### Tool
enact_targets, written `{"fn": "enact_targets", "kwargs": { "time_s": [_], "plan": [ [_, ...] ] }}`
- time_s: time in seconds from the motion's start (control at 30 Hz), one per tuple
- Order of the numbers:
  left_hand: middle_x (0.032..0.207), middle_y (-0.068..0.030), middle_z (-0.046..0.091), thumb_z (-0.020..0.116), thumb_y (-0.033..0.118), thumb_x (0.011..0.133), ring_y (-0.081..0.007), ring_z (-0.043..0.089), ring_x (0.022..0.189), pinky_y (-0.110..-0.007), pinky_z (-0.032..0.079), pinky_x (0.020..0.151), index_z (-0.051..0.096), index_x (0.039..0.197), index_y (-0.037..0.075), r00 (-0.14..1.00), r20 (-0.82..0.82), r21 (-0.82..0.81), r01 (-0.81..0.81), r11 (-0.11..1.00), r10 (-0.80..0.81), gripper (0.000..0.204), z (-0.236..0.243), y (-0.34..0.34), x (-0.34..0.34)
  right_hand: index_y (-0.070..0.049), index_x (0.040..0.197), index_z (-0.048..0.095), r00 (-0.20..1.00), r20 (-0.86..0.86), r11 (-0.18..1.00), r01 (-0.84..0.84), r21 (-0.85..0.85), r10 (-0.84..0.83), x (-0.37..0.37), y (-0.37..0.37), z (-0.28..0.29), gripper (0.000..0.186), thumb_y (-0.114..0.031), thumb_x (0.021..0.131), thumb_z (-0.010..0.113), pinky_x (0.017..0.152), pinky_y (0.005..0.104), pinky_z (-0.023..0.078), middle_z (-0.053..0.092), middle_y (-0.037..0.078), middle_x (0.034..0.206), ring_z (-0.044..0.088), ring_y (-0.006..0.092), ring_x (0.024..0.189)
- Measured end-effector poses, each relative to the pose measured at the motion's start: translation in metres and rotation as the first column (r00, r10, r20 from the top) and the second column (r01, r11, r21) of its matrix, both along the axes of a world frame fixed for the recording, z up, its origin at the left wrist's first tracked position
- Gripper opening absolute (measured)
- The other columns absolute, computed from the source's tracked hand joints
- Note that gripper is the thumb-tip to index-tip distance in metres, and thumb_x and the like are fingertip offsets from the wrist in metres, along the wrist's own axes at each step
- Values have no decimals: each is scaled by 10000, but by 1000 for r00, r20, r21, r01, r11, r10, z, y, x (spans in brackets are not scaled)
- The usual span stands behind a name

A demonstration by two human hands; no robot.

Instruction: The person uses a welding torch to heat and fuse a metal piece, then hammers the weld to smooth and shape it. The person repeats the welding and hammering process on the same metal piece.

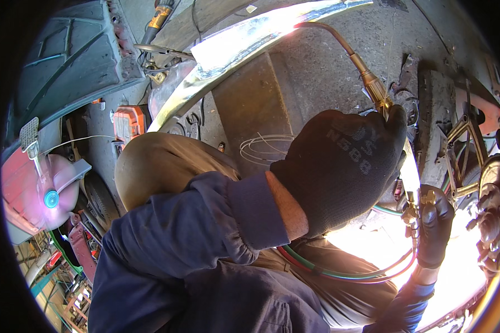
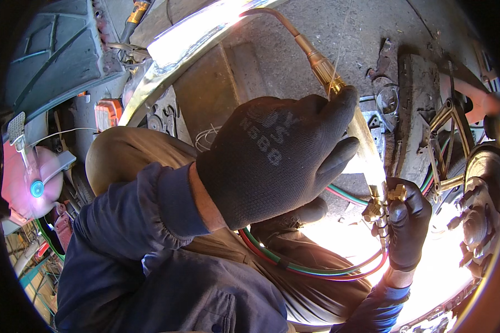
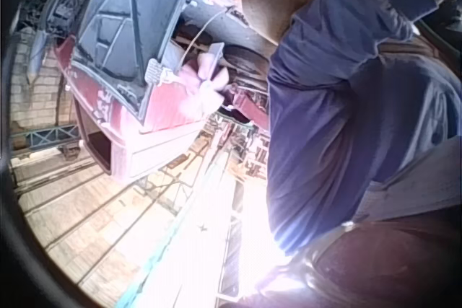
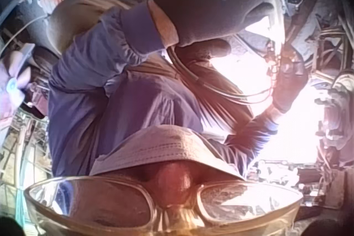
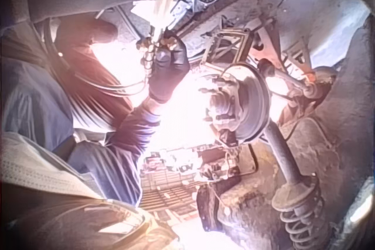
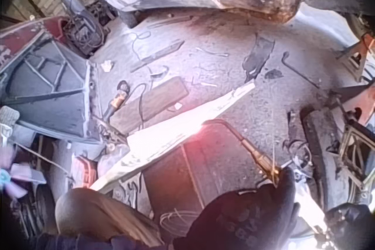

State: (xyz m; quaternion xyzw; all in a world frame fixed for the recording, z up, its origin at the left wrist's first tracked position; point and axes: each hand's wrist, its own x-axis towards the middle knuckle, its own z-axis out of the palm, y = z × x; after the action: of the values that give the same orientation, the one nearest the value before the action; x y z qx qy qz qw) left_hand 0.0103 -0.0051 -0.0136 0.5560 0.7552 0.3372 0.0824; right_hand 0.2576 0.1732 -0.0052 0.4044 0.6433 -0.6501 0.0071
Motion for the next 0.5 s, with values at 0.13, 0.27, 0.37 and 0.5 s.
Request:
{"fn": "enact_targets", "kwargs": {
  "time_s": [0.13, 0.27, 0.37, 0.5],
  "plan": [
    [1049, -40, 785, 673, 109, 991, -207, 771, 926, -366, 611, 866, 643, 1420, -4, 1000, -5, -23, 5, 1000, -5, 445, 0, -2, -4, 6, 1305, 680, 1000, -2, 999, 1, -50, -1, -4, 1, -2, 736, -650, 985, 777, 521, 251, 501, 759, 105, 832, 671, 132, 594],
    [1071, -31, 785, 672, 116, 998, -200, 770, 948, -370, 602, 892, 636, 1436, 8, 999, 40, -44, -2, 999, 4, 452, -1, -2, -3, -28, 1289, 693, 1000, -16, 1000, 0, 0, 0, -4, 0, -3, 685, -660, 1025, 724, 478, 224, 449, 715, 38, 795, 615, 80, 569],
    [1062, -29, 786, 678, 121, 994, -201, 774, 943, -377, 606, 887, 627, 1448, 0, 999, 13, -42, 31, 999, -31, 473, -2, -2, -4, -26, 1288, 693, 1000, -6, 1000, -1, 10, 2, -4, -1, -3, 688, -662, 1025, 720, 478, 225, 453, 718, 42, 800, 618, 81, 572],
    [1064, -26, 781, 669, 118, 997, -191, 772, 949, -371, 608, 898, 614, 1466, -3, 999, -39, -54, 18, 998, -20, 487, -1, -4, -4, -23, 1285, 694, 1000, -7, 1000, -2, 14, 2, -3, -1, -3, 694, -666, 1025, 717, 478, 226, 455, 723, 47, 805, 619, 80, 574]
  ]
}}
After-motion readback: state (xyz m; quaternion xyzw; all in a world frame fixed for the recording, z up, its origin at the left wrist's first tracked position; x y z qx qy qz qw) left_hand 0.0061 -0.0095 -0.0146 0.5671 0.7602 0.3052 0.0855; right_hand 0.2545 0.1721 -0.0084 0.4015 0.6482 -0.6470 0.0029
